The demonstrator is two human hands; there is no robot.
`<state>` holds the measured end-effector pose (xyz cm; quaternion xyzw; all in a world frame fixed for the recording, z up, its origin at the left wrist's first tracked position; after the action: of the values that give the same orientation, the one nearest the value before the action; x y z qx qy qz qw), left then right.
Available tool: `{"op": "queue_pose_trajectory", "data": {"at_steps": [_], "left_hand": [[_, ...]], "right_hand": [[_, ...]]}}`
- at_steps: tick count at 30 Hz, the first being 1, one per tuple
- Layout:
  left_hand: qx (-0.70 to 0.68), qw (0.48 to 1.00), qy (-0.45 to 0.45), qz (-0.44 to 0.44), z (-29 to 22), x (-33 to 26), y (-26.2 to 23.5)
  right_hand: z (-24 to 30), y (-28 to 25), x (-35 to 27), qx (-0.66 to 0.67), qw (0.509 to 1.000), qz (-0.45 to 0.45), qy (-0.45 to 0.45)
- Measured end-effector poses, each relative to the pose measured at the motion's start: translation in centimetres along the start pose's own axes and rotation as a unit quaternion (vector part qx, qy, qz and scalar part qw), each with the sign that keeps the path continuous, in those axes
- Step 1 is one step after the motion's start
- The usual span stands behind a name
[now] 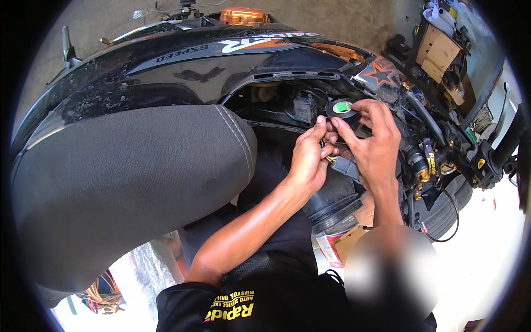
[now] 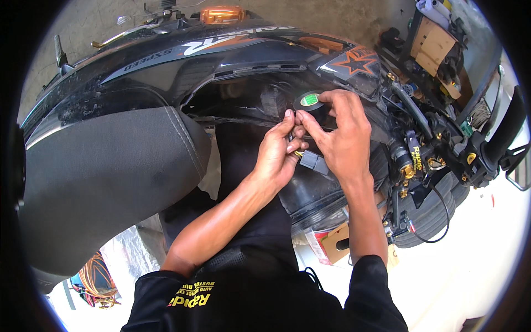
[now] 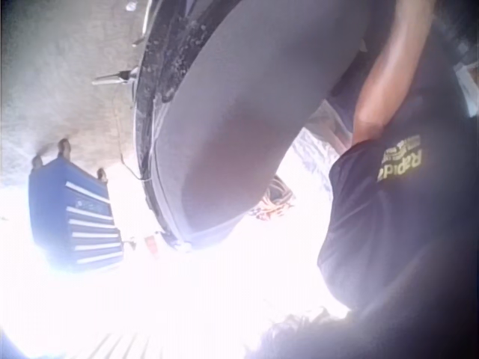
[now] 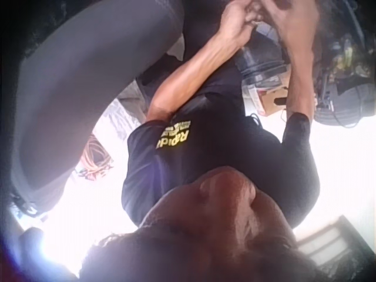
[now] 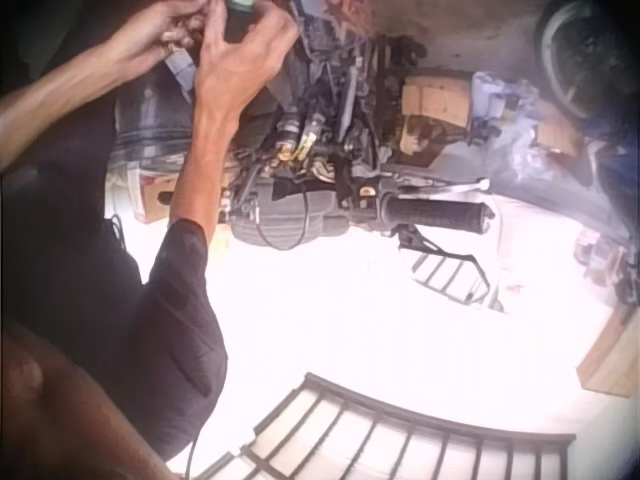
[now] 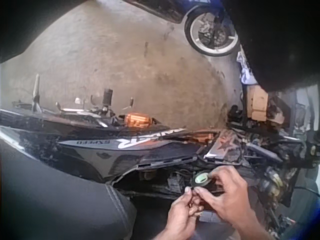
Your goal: The person wraps electrical wires with black tape under the motorcycle seat, then retrieves a small metal ring from a bag and uses pliers to crimp it onto a wire end. The work occurs in a cluttered garage with tools and other motorcycles visible.
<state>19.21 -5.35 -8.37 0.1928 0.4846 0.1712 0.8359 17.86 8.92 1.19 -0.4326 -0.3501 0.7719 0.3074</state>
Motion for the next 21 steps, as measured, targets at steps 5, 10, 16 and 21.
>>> {"op": "queue_pose_trajectory", "data": {"at_steps": [5,10,16,21], "left_hand": [[-0.045,0.993,-0.069,0.082,-0.7,0.1,-0.3],[-0.169,0.973,-0.152,0.038,-1.4,-1.0,1.7],[-0.279,0.930,-0.164,0.176,-1.2,-0.4,1.6],[-0.306,0.901,-0.180,0.250,-1.7,-0.1,1.9]], "right_hand": [[-1.8,-0.4,-0.2,0.001,0.997,-0.061,0.053],[-2.7,-0.1,-0.1,-0.034,0.994,-0.079,0.060],[-4.0,0.8,-1.4,-0.073,0.992,-0.084,-0.062],[-4.6,0.7,-1.2,-0.005,0.991,-0.106,-0.087]]}}
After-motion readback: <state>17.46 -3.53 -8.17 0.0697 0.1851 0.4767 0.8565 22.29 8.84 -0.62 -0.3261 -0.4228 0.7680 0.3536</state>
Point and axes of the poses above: each hand's wrist, its own x-axis towards the middle knuckle, its own y-axis out of the palm, z = x × y, the point moved 7 cm from there along x, towards the middle knuckle, and after that the axes turned 9 degrees about x, right-handed, at the moved point
